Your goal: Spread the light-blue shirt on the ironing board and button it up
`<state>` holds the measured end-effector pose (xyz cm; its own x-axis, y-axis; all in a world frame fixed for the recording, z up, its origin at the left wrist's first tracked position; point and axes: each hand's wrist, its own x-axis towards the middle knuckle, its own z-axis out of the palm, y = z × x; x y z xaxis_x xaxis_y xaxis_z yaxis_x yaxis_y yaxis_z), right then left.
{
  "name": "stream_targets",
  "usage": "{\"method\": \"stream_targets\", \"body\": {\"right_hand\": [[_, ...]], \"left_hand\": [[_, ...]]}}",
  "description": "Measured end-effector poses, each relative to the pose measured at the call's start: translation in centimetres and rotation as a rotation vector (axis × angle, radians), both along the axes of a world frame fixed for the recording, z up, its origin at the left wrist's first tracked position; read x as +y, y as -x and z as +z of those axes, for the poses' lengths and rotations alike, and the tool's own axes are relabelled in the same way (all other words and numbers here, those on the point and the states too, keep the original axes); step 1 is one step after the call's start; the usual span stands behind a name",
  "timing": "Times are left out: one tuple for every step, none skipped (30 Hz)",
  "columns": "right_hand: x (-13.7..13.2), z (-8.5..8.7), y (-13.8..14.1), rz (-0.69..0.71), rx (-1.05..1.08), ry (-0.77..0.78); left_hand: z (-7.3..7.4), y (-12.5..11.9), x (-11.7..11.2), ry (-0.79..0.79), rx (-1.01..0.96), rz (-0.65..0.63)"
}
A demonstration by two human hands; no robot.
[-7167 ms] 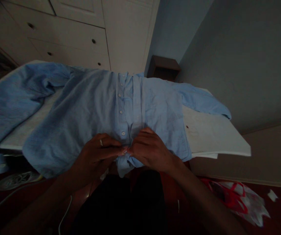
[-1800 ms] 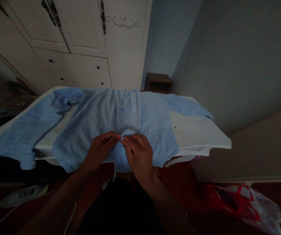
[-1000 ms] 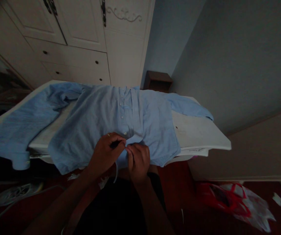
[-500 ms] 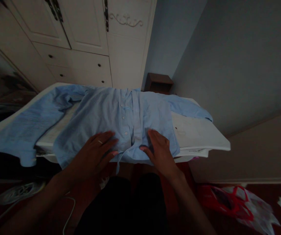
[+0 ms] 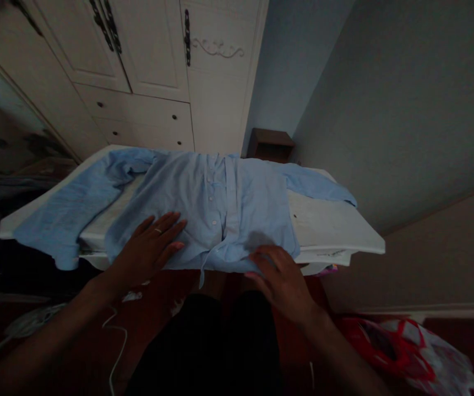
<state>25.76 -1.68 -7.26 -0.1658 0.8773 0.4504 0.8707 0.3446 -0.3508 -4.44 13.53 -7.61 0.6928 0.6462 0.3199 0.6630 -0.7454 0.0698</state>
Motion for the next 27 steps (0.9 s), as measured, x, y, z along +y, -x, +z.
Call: {"method": "stream_targets", "body": {"right_hand": [[-0.8,-0.4,1.3,-0.018,0.164,0.090],[-1.4,-1.0,2.8,-0.020,0.346,0.244],[-1.8,-1.8,4.2,0.029,0.529,0.460],[-1.8,-2.8,5.6,0.066,0.758,0.675],[-1.5,-3.8,6.9,0.073,1.017,0.842],[-1.0,-4.8,8.0,0.031,1.271,0.922],[-0.2,-5.6,9.0,-0.025,1.497,0.923],[0.6,-6.2,9.8,-0.052,1.697,0.911],[1.4,-6.6,10.4,-0.069,1.866,0.877],[2.1,-6.7,10.9,-0.100,2.011,0.838],[2.8,-6.7,11.3,-0.144,2.135,0.802],[3.3,-6.7,11.6,-0.203,2.239,0.775],[3.8,-6.6,11.7,-0.273,2.327,0.765],[4.1,-6.5,11.8,-0.339,2.397,0.766],[4.4,-6.5,11.8,-0.388,2.449,0.775],[4.5,-6.6,11.7,-0.419,2.482,0.791],[4.6,-6.8,11.7,-0.432,2.499,0.808],[4.5,-7.1,11.6,-0.434,2.505,0.820],[4.3,-7.3,11.6,-0.436,2.502,0.824],[4.1,-7.6,11.6,-0.441,2.495,0.822],[3.8,-7.9,11.6,-0.446,2.491,0.813],[3.5,-8.1,11.6,-0.447,2.490,0.793],[3.3,-8.2,11.6,-0.442,2.492,0.761],[3.0,-8.3,11.5,-0.437,2.497,0.721],[2.9,-8.2,11.4,-0.435,2.502,0.676],[2.7,-8.1,11.4,-0.438,2.507,0.628],[2.6,-7.9,11.3,-0.445,2.510,0.578]], "left_hand": [[0.2,-0.1,0.1,0.009,-0.006,0.005],[0.4,-0.2,0.2,0.022,-0.011,0.009],[0.6,-0.2,0.4,0.035,-0.014,0.012],[0.8,-0.3,0.6,0.048,-0.017,0.016],[1.0,-0.3,0.8,0.058,-0.017,0.020],[1.1,-0.3,1.0,0.062,-0.015,0.025],[1.2,-0.2,1.2,0.060,-0.010,0.032],[1.3,-0.2,1.3,0.051,-0.003,0.041],[1.3,-0.1,1.4,0.038,0.006,0.055],[1.3,0.0,1.5,0.026,0.019,0.072],[1.2,0.0,1.5,0.018,0.031,0.093],[1.2,0.0,1.6,0.017,0.043,0.115],[1.2,0.0,1.6,0.024,0.052,0.135],[1.3,0.0,1.6,0.035,0.057,0.153],[1.3,-0.1,1.7,0.049,0.058,0.169],[1.3,-0.3,1.7,0.063,0.054,0.185],[1.3,-0.4,1.7,0.074,0.047,0.201],[1.3,-0.6,1.7,0.082,0.037,0.219],[1.3,-0.7,1.7,0.087,0.024,0.237],[1.3,-0.8,1.7,0.092,0.012,0.248],[1.3,-0.9,1.7,0.096,0.001,0.256],[1.2,-1.0,1.6,0.101,-0.009,0.259],[1.2,-1.0,1.6,0.105,-0.017,0.261],[1.2,-1.1,1.5,0.108,-0.024,0.262],[1.1,-1.1,1.5,0.110,-0.029,0.264],[1.1,-1.1,1.5,0.110,-0.034,0.268],[1.1,-1.2,1.5,0.109,-0.039,0.273]]}}
